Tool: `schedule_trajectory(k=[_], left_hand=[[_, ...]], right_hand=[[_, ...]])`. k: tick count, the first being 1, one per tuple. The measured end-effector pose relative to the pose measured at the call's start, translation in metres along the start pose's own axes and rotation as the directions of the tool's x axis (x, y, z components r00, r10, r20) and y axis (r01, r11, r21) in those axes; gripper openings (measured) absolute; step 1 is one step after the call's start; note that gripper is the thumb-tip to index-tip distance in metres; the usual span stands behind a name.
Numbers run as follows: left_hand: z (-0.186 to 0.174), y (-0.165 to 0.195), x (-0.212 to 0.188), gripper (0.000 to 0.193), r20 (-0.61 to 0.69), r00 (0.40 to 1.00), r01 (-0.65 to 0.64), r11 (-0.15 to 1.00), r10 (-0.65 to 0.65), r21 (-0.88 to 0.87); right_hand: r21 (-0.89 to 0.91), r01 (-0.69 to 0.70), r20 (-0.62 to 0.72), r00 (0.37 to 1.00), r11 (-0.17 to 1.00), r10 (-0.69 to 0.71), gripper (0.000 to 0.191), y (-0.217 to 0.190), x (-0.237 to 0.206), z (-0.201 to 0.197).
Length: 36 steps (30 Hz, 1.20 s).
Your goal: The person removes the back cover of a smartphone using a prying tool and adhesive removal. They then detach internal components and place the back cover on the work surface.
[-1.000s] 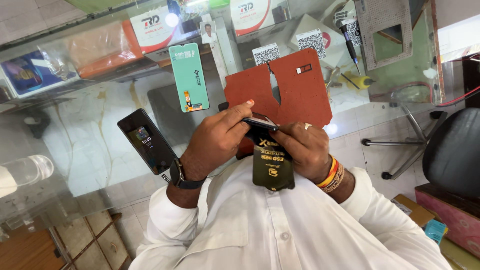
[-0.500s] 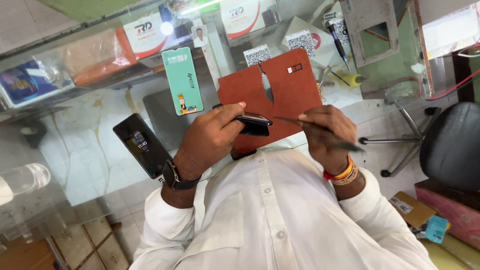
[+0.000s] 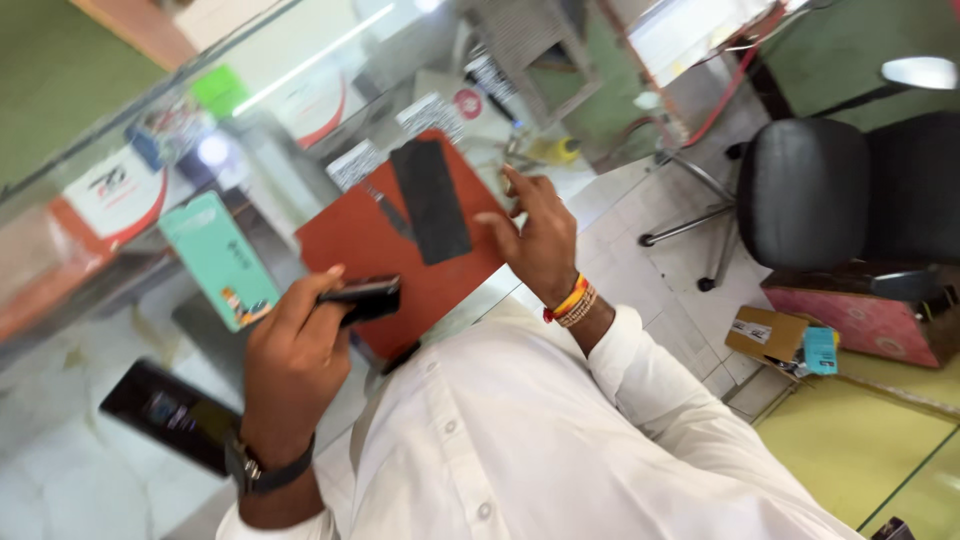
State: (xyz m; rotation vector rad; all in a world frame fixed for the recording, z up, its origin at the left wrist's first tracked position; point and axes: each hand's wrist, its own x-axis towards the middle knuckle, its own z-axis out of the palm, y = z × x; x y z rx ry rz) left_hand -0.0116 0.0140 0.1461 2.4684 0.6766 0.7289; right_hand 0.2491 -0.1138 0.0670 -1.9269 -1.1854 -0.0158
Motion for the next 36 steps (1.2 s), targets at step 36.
schedule_trajectory(k=[36], left_hand=[[0.01, 0.021, -0.014, 0.009, -0.137, 0.97, 0.2, 0.98, -0.201, -0.023]], right_hand=[[0.098, -0.388, -0.106, 0.912, 0.916, 0.397, 0.058, 0.103, 0.031, 0.021]])
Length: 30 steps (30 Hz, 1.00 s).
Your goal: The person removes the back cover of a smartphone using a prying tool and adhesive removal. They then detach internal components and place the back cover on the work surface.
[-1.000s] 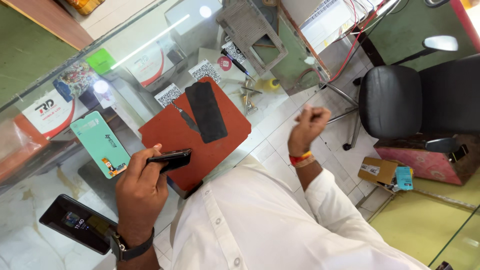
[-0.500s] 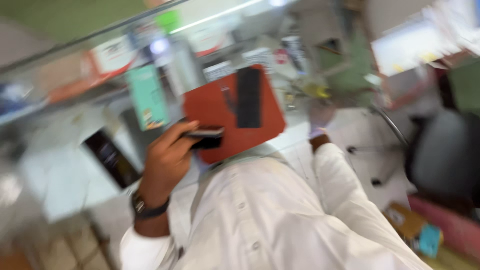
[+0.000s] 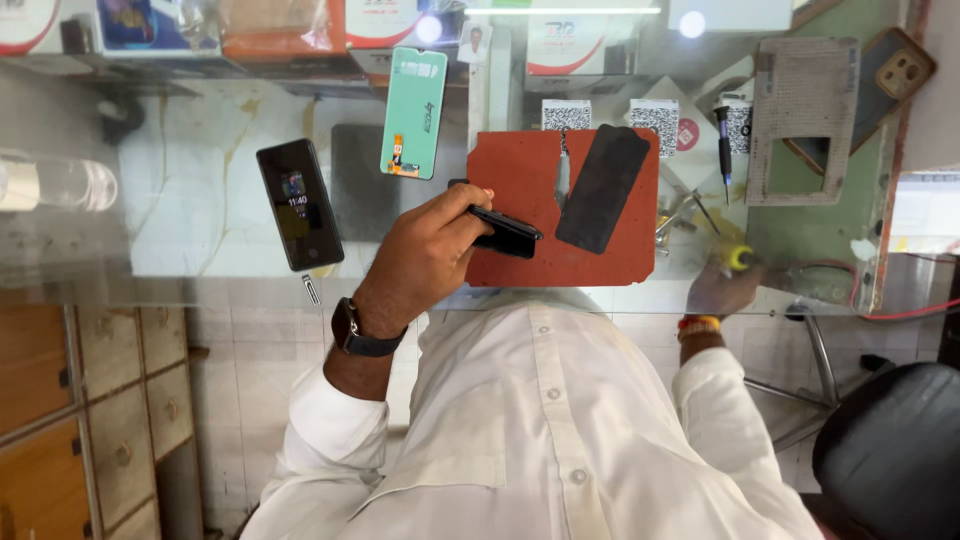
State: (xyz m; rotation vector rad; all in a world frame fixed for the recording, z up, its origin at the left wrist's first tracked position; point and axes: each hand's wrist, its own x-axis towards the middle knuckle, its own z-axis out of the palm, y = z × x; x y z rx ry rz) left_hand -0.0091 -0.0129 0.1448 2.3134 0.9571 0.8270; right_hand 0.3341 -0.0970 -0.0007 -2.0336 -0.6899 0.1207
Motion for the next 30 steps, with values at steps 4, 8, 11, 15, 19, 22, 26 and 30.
schedule_trajectory(k=[4, 8, 11, 15, 19, 22, 26, 30], left_hand=[[-0.002, -0.008, 0.009, 0.011, 0.022, 1.0, -0.001, 1.0, 0.002, -0.016], [-0.001, -0.019, 0.014, 0.01, 0.063, 0.998, 0.024, 0.994, -0.018, -0.103], [0.003, -0.029, 0.022, 0.013, 0.031, 0.999, -0.029, 0.991, 0.034, -0.134], [0.009, -0.037, 0.03, 0.015, -0.027, 0.996, -0.087, 0.984, 0.084, -0.156], [0.007, -0.044, 0.029, 0.017, -0.069, 0.985, -0.166, 0.971, 0.157, -0.172], [0.006, -0.049, 0.022, 0.018, -0.065, 0.976, -0.217, 0.966, 0.21, -0.139], [0.006, -0.055, 0.021, 0.019, -0.096, 0.959, -0.276, 0.956, 0.267, -0.098], [0.006, -0.056, 0.018, 0.017, -0.122, 0.955, -0.283, 0.953, 0.27, -0.107]], right_hand=[[0.018, -0.041, -0.06, 0.997, 0.999, 0.042, 0.047, 0.01, -0.048, -0.038], [0.039, 0.023, -0.076, 0.997, 0.999, -0.02, 0.04, 0.025, -0.104, -0.086], [0.004, 0.178, -0.073, 0.981, 0.984, -0.178, 0.038, 0.025, -0.126, -0.114], [-0.047, 0.386, -0.021, 0.922, 0.921, -0.387, 0.035, -0.007, -0.122, -0.126], [-0.067, 0.515, 0.079, 0.856, 0.854, -0.51, 0.046, -0.062, -0.104, -0.113], [0.045, 0.513, 0.123, 0.848, 0.857, -0.515, 0.052, -0.103, -0.093, -0.097], [0.08, 0.683, 0.203, 0.702, 0.726, -0.682, 0.045, -0.152, -0.077, -0.077], [0.077, 0.779, 0.275, 0.584, 0.623, -0.764, 0.044, -0.187, -0.065, -0.067]])
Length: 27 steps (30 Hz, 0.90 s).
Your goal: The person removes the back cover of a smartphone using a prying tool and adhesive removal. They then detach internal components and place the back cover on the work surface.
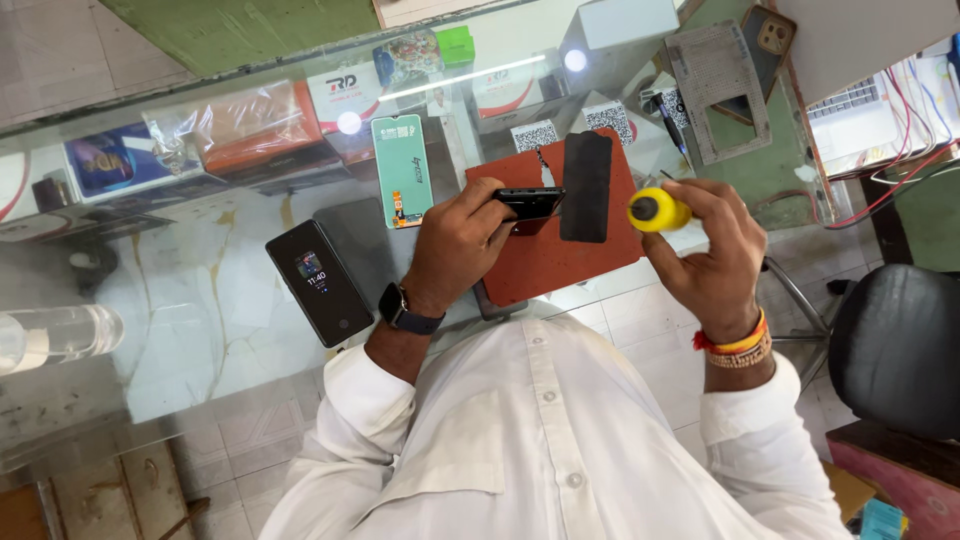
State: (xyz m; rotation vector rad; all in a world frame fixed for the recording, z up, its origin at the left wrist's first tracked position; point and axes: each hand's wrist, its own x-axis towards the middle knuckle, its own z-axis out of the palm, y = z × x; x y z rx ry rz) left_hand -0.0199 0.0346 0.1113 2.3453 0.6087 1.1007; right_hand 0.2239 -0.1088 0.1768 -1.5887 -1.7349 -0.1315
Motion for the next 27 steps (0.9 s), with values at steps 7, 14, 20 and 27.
schedule_trajectory(k=[7, 14, 20, 27], left_hand=[[-0.003, 0.001, -0.004, 0.014, -0.003, 0.999, -0.034, 0.998, 0.033, -0.059], [-0.007, 0.009, -0.016, 0.013, 0.049, 0.999, 0.008, 0.996, -0.004, -0.085], [-0.006, 0.01, -0.018, 0.01, 0.08, 0.995, 0.057, 0.997, -0.054, -0.043], [-0.007, 0.01, -0.013, 0.013, 0.095, 0.995, 0.044, 0.999, -0.042, -0.022]], right_hand=[[-0.149, 0.131, 0.123, 0.986, 0.98, -0.113, 0.044, -0.01, 0.034, -0.005], [-0.266, 0.201, 0.239, 0.961, 0.943, -0.138, 0.039, -0.018, 0.043, -0.015], [-0.328, 0.271, 0.305, 0.937, 0.905, -0.17, 0.036, -0.03, 0.047, -0.015], [-0.391, 0.344, 0.33, 0.918, 0.853, -0.219, 0.037, -0.046, 0.066, -0.016]])
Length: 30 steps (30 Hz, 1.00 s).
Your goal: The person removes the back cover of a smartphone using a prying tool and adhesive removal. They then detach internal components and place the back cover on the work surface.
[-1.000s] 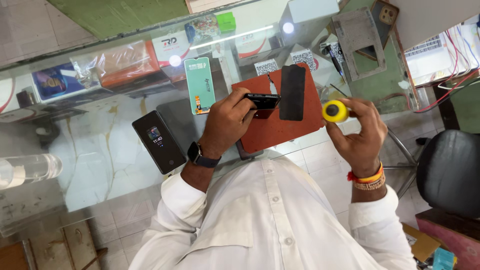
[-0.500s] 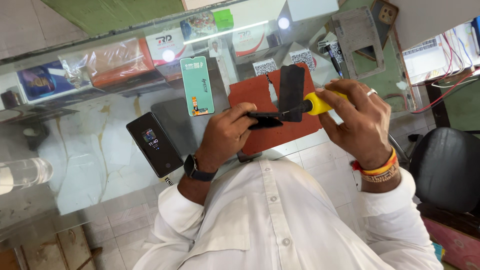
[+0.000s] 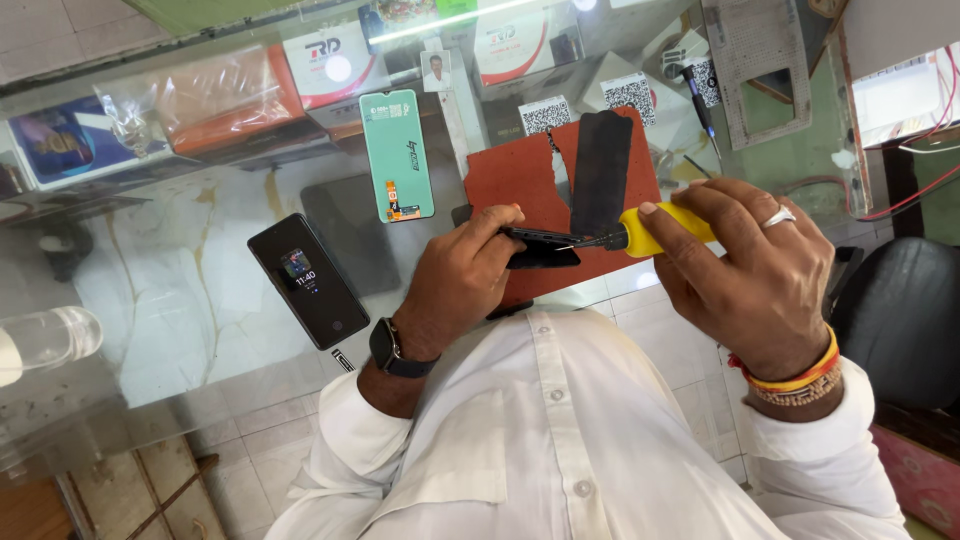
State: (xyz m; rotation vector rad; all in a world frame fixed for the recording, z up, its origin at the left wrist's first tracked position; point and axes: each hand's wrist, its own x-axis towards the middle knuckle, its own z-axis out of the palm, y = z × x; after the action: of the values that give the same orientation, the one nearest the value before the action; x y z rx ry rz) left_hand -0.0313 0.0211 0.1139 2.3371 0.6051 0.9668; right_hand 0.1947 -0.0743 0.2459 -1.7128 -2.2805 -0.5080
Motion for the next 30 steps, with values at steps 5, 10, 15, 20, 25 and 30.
schedule_trajectory(k=[5, 10, 15, 20, 25, 30], left_hand=[[0.0, -0.001, 0.001, 0.014, 0.014, 1.0, 0.016, 1.0, -0.016, -0.006], [-0.001, -0.002, 0.004, 0.012, 0.027, 0.999, 0.022, 1.0, -0.021, -0.002], [-0.003, -0.002, 0.005, 0.008, 0.034, 0.999, 0.013, 1.0, -0.013, -0.014], [-0.003, -0.003, 0.004, 0.009, 0.034, 0.999, 0.013, 1.0, -0.013, -0.022], [-0.003, -0.004, 0.004, 0.01, 0.013, 1.0, -0.004, 1.0, 0.004, -0.014], [-0.003, -0.004, 0.004, 0.011, 0.025, 1.0, -0.003, 1.0, 0.003, -0.016]], right_hand=[[-0.058, 0.004, 0.043, 0.999, 0.998, -0.001, 0.035, -0.004, 0.003, -0.002], [-0.062, 0.003, 0.049, 0.999, 0.998, 0.0, 0.034, -0.005, 0.001, -0.004], [-0.079, 0.01, 0.048, 0.999, 0.997, -0.006, 0.036, -0.007, 0.0, -0.006], [-0.089, 0.018, 0.047, 0.999, 0.996, -0.014, 0.037, -0.01, 0.002, -0.009], [-0.079, 0.014, 0.046, 0.999, 0.997, -0.01, 0.036, -0.013, 0.004, -0.01], [-0.096, 0.024, 0.041, 0.999, 0.995, -0.021, 0.035, -0.012, 0.005, -0.009]])
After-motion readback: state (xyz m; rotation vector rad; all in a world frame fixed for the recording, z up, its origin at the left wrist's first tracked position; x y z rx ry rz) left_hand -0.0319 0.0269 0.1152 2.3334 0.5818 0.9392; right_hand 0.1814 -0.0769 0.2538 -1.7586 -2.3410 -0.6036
